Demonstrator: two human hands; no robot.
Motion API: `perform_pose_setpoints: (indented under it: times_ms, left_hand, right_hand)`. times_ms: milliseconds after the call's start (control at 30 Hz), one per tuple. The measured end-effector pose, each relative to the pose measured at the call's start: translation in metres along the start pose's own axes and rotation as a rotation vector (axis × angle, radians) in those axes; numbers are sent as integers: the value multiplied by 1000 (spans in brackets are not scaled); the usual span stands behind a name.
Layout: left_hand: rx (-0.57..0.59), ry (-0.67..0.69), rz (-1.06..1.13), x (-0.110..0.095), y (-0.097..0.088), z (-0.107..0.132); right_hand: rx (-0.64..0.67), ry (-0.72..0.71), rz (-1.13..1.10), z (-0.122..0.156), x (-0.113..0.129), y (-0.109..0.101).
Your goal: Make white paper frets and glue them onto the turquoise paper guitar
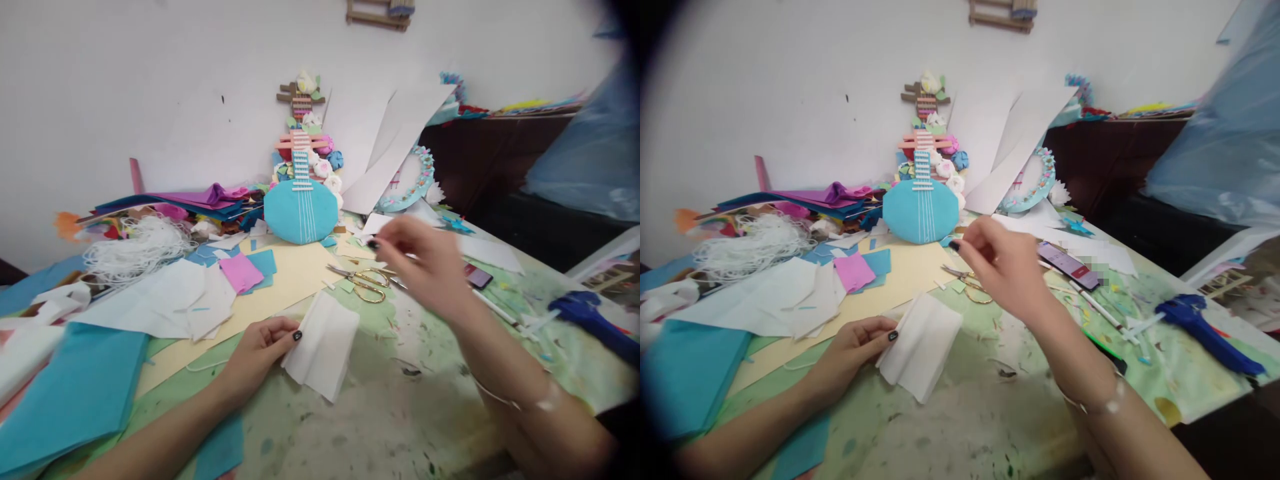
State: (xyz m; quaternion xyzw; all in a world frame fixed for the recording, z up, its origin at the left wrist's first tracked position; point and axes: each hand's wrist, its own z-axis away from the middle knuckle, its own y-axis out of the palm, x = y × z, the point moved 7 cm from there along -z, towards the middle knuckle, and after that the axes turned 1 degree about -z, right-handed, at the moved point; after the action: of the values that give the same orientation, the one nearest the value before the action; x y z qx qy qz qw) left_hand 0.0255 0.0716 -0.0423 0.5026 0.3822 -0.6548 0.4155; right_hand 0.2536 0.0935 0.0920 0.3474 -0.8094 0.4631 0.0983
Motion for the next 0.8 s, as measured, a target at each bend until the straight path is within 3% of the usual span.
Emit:
perform_pose_setpoints:
  times_ms: [100, 167, 267, 433, 600, 800]
  left_hand:
    - [-38, -3, 60, 1, -2, 0]
    - [-42, -13, 159, 5, -3, -1]
    - [-13, -22, 304, 9, -1, -4]
    - [22, 50, 389, 4, 1, -7]
    - [3, 96, 407, 1, 0, -4]
    - [-68, 54, 413, 5, -7, -3]
  right_hand:
    - [414, 243, 324, -7, -47, 54]
    - [490, 269, 371, -7, -66, 74]
    - [540, 283, 404, -1, -81, 85]
    - [575, 307, 419, 9, -81, 84]
    - [526, 340, 391, 12, -78, 85]
    - [468, 395, 218, 13, -84, 76]
